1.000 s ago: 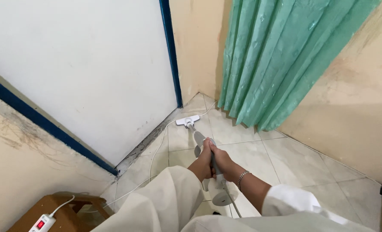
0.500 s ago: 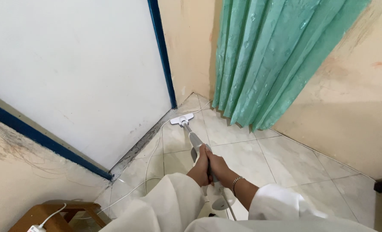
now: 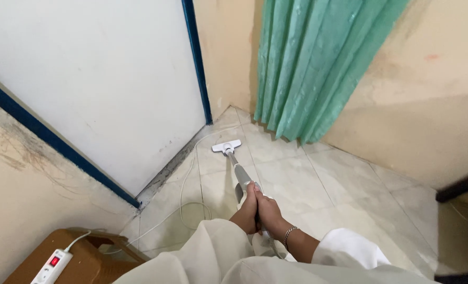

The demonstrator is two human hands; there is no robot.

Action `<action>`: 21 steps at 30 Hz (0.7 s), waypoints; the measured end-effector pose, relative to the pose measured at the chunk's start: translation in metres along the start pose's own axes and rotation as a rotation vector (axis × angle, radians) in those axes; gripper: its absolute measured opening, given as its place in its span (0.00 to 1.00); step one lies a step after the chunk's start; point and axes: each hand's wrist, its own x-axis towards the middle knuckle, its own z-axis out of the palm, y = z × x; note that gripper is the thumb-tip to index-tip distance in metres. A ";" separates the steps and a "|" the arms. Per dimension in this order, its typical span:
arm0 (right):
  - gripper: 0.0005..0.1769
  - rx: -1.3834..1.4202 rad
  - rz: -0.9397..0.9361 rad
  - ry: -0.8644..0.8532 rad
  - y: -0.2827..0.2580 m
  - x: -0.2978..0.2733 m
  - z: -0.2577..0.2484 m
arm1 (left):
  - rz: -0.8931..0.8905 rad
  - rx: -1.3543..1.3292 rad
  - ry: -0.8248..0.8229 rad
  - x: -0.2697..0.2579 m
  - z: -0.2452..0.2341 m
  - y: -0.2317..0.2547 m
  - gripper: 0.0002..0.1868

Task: Vacuuming the floor around furniture and walls.

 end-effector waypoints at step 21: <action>0.36 0.133 -0.005 0.209 0.108 -0.134 -0.037 | -0.064 0.338 0.013 -0.069 0.032 -0.139 0.49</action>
